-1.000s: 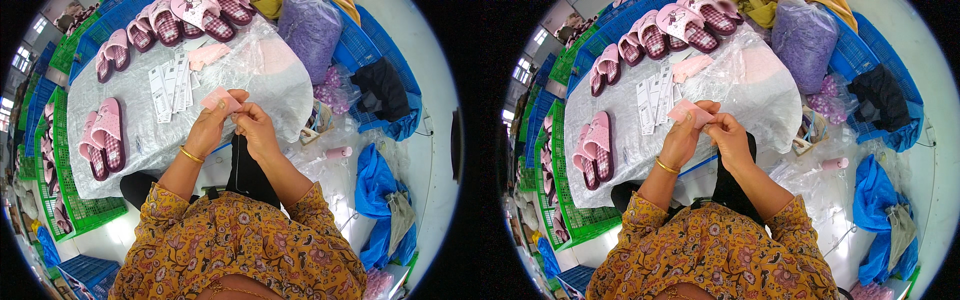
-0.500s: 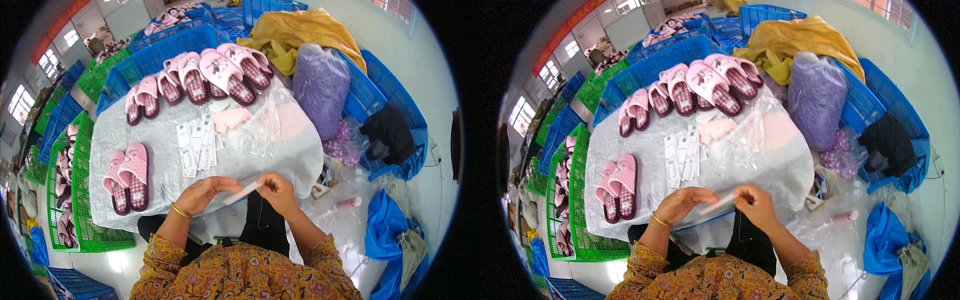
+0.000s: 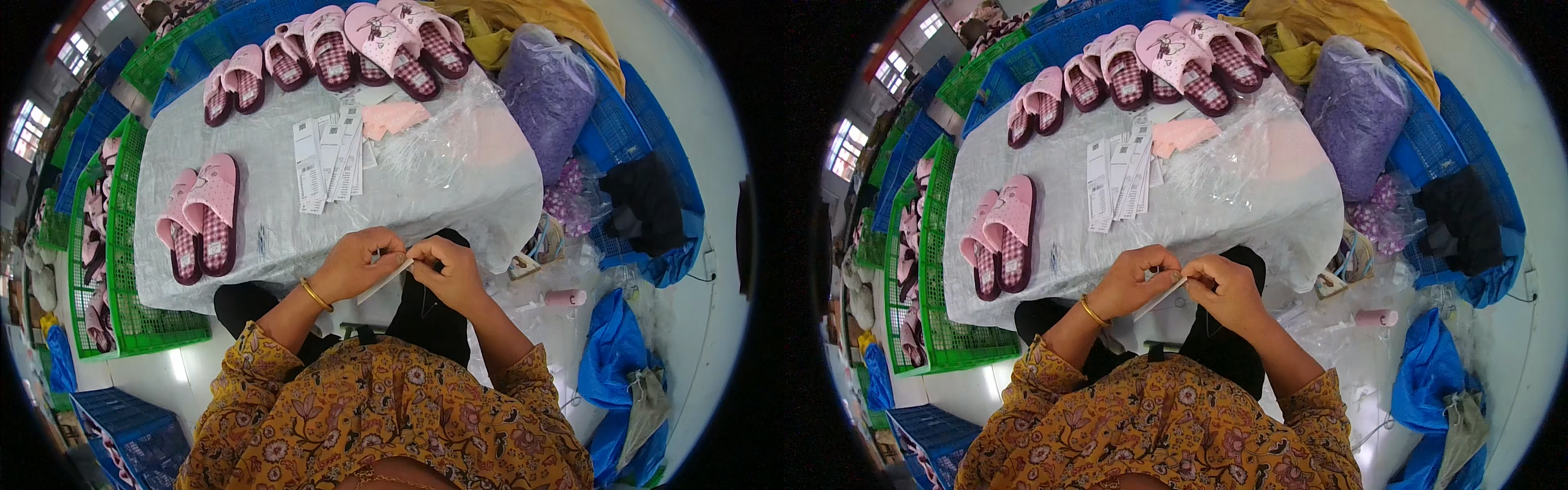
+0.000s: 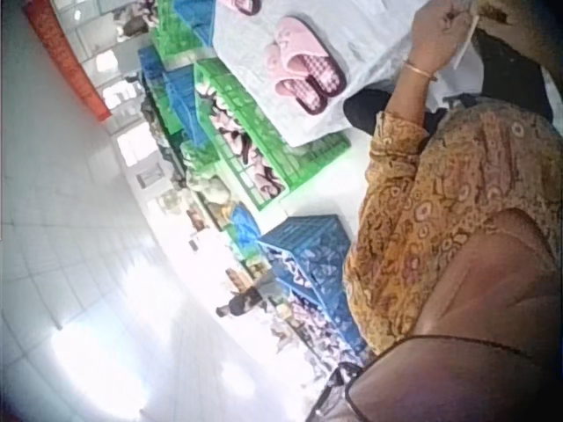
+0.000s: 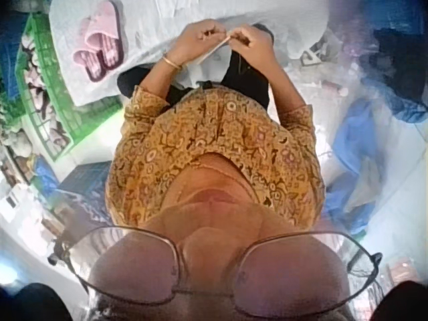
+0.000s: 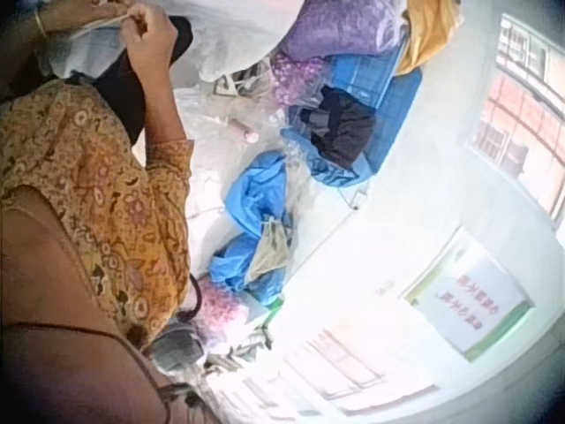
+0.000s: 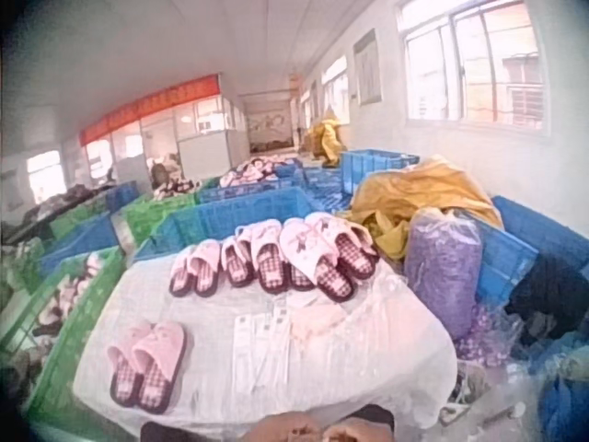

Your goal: The person attaches small paper labels to pink slippers with a cartoon design. They pick up each slipper, affix a label to the strap, and place the labeled slipper into a green crate. The process is repeated for multiple pairs.

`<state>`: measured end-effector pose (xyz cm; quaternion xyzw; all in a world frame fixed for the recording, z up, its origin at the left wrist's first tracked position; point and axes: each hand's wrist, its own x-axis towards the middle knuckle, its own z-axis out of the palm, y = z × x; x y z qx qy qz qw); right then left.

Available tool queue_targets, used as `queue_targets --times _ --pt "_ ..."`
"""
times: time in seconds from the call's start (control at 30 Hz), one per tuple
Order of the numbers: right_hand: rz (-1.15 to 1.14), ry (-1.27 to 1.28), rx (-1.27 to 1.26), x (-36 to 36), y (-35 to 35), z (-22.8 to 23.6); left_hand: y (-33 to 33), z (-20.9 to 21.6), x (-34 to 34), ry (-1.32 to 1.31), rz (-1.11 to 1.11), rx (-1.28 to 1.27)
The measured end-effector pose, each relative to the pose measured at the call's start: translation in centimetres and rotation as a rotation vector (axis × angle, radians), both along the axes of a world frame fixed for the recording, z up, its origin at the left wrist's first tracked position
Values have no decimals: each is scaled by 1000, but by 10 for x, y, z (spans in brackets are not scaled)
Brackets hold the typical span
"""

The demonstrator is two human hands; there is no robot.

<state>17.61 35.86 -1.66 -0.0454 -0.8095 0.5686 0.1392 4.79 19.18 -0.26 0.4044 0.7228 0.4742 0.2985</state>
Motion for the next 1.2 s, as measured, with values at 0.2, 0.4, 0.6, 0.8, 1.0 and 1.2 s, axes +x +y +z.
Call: queue_targets --times 0.2,0.4,0.6,0.8,1.0,1.2 --pt "43 13 36 -5 11 8 -7 -5 -2 200 33 163" --pt "75 -147 -153 -15 -3 20 -12 9 -4 406 57 193" --pt "-71 212 367 -30 -18 22 -20 1 -10 346 106 182" --pt "-35 208 407 -24 -19 41 -25 28 -4 205 152 238" --pt "-59 32 38 -22 -27 30 -25 25 -5 141 151 206" --pt "-75 35 2 -29 -23 16 -26 -19 -75 964 736 -262"
